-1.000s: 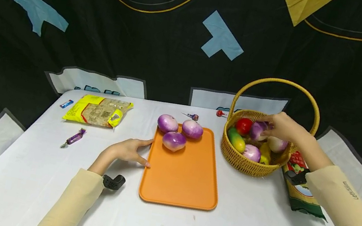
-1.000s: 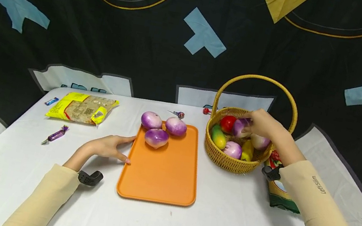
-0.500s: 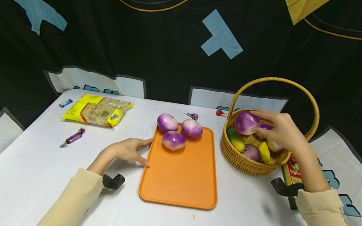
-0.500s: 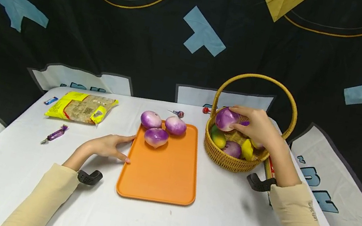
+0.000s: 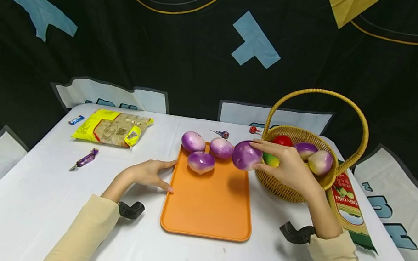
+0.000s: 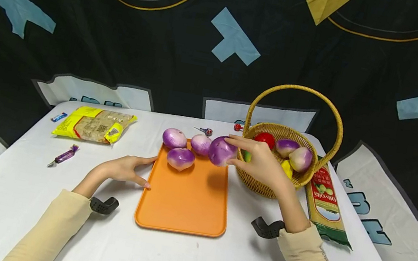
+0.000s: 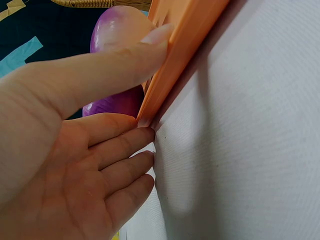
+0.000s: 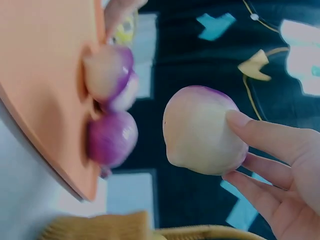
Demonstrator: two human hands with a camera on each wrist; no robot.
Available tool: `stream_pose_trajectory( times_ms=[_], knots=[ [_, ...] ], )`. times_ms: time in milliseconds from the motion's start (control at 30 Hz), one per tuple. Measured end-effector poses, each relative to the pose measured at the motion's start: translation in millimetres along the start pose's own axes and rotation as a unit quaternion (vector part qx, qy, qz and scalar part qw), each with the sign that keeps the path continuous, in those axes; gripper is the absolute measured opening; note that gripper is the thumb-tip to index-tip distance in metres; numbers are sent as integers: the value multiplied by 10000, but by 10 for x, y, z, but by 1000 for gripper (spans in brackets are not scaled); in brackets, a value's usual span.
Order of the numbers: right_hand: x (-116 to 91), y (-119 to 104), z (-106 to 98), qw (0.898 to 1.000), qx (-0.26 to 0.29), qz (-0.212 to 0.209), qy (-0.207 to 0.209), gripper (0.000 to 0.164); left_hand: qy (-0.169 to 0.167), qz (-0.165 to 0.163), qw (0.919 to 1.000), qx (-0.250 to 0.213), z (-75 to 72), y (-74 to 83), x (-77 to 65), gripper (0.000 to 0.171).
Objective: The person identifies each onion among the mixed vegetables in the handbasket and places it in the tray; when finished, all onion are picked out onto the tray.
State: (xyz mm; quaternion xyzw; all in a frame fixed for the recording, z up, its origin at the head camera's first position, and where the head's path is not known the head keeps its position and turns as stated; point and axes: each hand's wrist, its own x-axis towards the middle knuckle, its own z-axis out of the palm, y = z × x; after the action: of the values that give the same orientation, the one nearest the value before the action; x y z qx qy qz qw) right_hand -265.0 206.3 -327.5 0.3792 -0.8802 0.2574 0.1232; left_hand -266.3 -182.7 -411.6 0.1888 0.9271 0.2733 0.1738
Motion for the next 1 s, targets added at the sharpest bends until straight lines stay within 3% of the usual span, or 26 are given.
stream_pose_trajectory(
  times_ms=[300,467,733,1000],
  knots=[
    [109,64,480,9980,234,60,-591,48,23,13,10000,-31,8,-11,-10,96],
    [184,109,657,9971,243,-57,-714,45,21,10,10000,-8,7,-9,-9,97],
    [235,150,798,9983,103,14,-573,48,32,11,10000,15,1,-6,-6,97],
    [217,159,789,9978,-42,309,-582,55,23,31,10000,11,2,5,-11,96]
  ],
)
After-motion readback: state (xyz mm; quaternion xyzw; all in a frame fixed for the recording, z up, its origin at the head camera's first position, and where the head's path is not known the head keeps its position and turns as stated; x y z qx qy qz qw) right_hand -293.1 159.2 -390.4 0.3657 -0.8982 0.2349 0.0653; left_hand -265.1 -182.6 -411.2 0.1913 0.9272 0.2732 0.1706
